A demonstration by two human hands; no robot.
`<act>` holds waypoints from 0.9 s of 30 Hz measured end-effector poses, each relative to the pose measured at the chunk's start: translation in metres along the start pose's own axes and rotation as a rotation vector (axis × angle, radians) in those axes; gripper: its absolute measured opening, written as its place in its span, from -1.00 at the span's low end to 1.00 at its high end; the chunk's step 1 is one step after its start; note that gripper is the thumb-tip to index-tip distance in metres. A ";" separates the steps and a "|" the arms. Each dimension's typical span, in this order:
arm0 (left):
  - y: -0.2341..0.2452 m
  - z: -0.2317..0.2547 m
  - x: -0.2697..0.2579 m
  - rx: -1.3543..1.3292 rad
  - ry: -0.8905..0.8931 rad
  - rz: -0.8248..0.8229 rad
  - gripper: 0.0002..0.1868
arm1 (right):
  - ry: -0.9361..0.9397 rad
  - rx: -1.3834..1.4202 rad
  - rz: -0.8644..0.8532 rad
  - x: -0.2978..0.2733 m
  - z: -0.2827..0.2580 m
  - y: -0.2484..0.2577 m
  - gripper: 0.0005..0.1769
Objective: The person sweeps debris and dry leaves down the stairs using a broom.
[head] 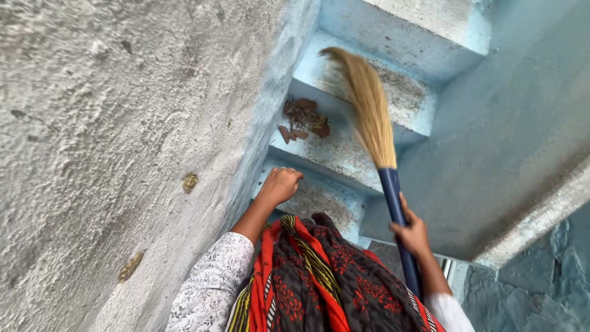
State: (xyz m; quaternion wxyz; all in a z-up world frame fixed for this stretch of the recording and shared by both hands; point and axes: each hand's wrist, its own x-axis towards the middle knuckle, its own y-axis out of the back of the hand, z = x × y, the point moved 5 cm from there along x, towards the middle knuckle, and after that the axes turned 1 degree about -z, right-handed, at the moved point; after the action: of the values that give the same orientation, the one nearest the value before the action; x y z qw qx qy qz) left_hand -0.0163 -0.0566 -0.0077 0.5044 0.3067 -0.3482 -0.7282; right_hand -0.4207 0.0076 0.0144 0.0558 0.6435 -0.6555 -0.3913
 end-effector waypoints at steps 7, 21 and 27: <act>-0.005 0.011 0.002 0.020 -0.050 0.003 -0.68 | 0.054 -0.114 0.003 0.092 -0.060 -0.064 -0.02; -0.001 0.017 0.024 0.022 -0.138 -0.010 -0.68 | -0.090 -0.206 -0.052 -0.068 -0.001 -0.050 0.14; -0.011 0.039 0.038 -0.002 -0.207 -0.024 -0.68 | -0.095 -0.720 0.352 -0.068 0.005 0.009 0.12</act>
State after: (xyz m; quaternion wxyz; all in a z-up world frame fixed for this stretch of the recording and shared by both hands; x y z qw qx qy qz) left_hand -0.0647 -0.0817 0.0018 0.4573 0.2335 -0.3939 -0.7624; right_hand -0.4195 0.0686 0.0451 0.3136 0.4417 -0.5785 -0.6098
